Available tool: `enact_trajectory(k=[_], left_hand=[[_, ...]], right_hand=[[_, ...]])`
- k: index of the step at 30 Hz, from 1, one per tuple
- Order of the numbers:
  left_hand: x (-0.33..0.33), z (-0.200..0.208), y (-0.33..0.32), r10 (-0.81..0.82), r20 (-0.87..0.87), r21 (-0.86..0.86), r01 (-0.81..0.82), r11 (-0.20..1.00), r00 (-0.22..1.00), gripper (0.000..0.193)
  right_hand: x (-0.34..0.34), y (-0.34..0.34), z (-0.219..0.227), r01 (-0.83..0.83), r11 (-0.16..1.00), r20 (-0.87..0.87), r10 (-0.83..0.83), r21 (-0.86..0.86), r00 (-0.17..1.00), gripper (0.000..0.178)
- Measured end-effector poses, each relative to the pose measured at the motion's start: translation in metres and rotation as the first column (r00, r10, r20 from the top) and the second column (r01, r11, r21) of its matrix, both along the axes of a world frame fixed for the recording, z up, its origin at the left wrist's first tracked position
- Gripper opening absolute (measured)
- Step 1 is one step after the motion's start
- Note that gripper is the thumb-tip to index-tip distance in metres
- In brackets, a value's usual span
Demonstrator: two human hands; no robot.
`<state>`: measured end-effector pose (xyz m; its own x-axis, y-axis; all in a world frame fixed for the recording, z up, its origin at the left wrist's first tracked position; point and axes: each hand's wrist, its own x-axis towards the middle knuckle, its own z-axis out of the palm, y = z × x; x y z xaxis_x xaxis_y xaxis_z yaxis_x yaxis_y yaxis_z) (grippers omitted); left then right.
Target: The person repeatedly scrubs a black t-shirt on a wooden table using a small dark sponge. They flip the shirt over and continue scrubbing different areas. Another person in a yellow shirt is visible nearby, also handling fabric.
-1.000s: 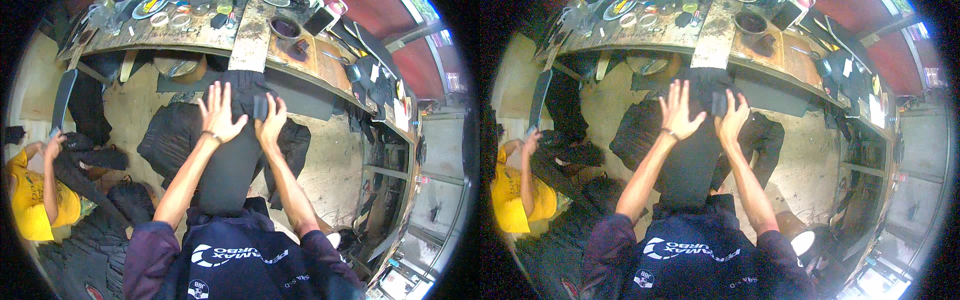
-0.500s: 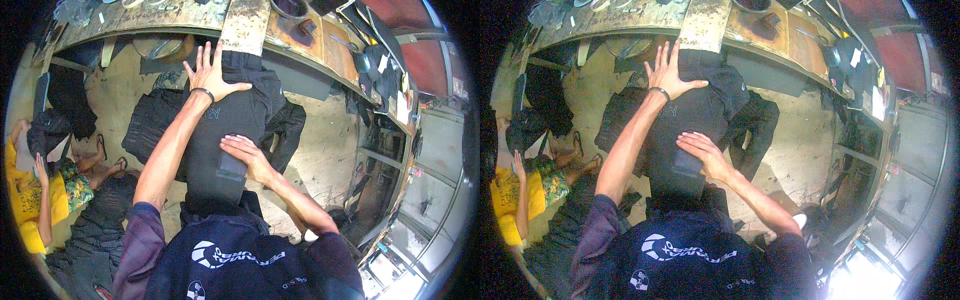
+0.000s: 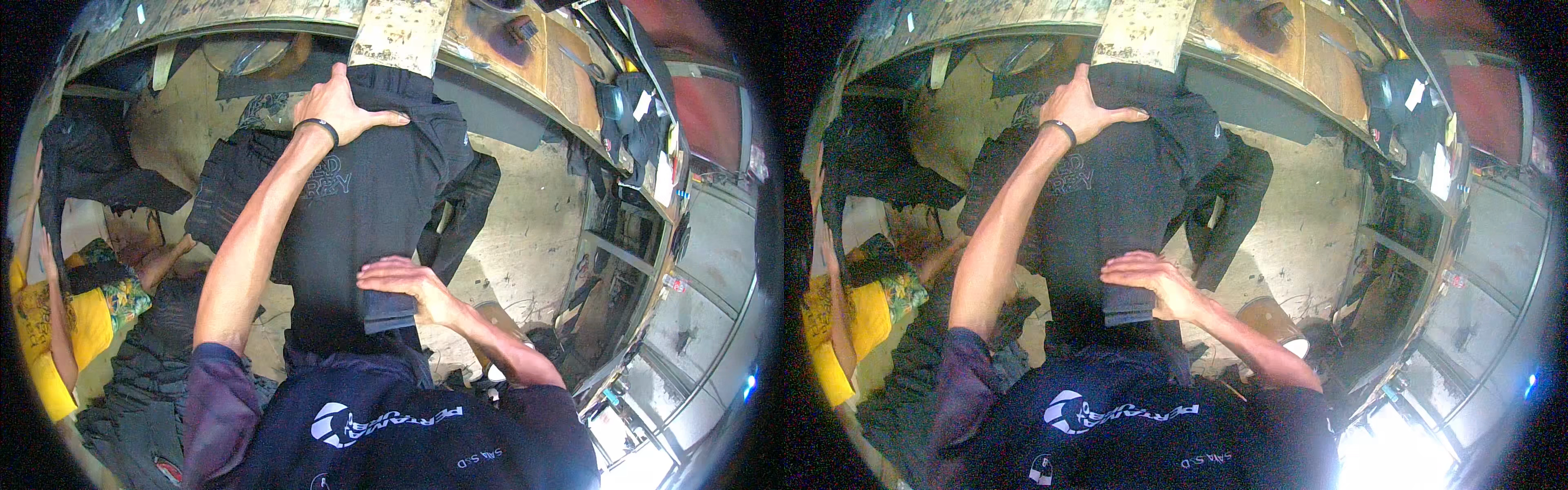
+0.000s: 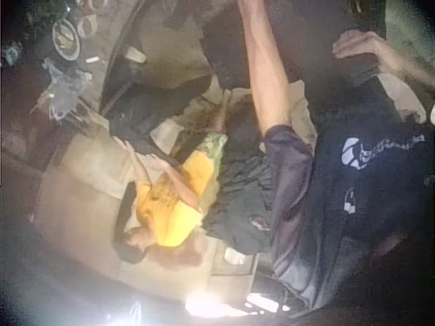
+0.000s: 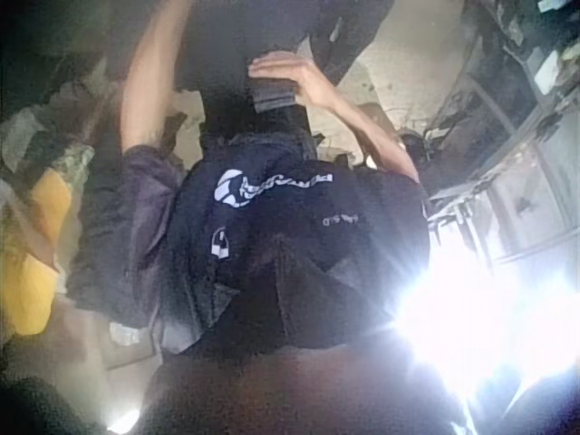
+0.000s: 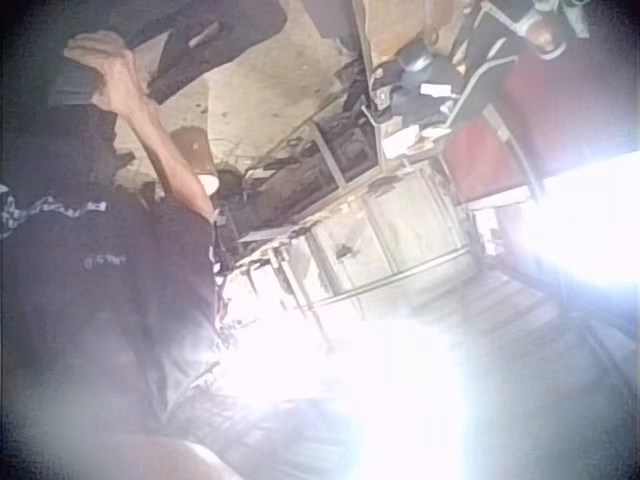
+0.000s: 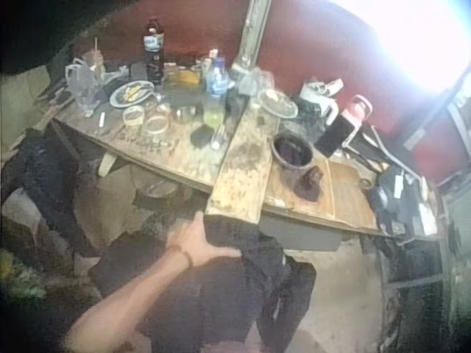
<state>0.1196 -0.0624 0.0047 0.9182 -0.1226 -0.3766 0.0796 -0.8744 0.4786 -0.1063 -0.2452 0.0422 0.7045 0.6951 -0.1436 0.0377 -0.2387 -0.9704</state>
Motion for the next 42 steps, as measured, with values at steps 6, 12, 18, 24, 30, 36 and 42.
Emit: enact_trajectory(k=[6, 12, 18, 24, 30, 36, 42], left_hand=[[-0.004, 0.004, 0.004, 0.014, 0.059, -0.011, -0.014, 1.000, 0.998, 0.139], [-0.015, 0.011, 0.019, 0.029, 0.036, -0.003, -0.029, 1.000, 0.999, 0.140], [-0.020, 0.013, 0.026, 0.049, 0.015, -0.003, -0.049, 0.999, 0.999, 0.139], [-0.027, 0.015, 0.034, 0.031, 0.035, 0.001, -0.031, 1.000, 0.999, 0.136], [-0.023, 0.009, 0.027, -0.011, 0.082, -0.018, 0.012, 1.000, 0.997, 0.139], [-0.020, 0.002, 0.030, -0.009, 0.063, 0.005, 0.009, 1.000, 0.998, 0.137], [-0.045, 0.019, 0.024, -0.010, 0.470, 0.023, -0.001, 1.000, 0.883, 0.125]], right_hand=[[0.037, -0.010, 0.002, 0.225, 0.970, 0.283, -0.192, -0.090, 0.940, 0.068], [-0.052, 0.002, -0.001, -0.014, 0.991, -0.106, 0.028, 0.132, 0.994, 0.069], [-0.046, 0.006, -0.006, 0.211, 0.974, 0.248, -0.185, -0.080, 0.951, 0.075], [-0.043, 0.043, 0.013, 0.183, 0.981, 0.231, -0.163, -0.063, 0.959, 0.068], [-0.091, 0.053, 0.013, 0.000, 0.999, -0.012, -0.001, -0.051, 1.000, 0.070], [-0.078, 0.058, 0.010, 0.235, 0.966, 0.215, -0.208, -0.106, 0.954, 0.064], [-0.206, 0.083, -0.016, 0.190, 0.981, -0.129, -0.184, 0.035, 0.974, 0.081]])
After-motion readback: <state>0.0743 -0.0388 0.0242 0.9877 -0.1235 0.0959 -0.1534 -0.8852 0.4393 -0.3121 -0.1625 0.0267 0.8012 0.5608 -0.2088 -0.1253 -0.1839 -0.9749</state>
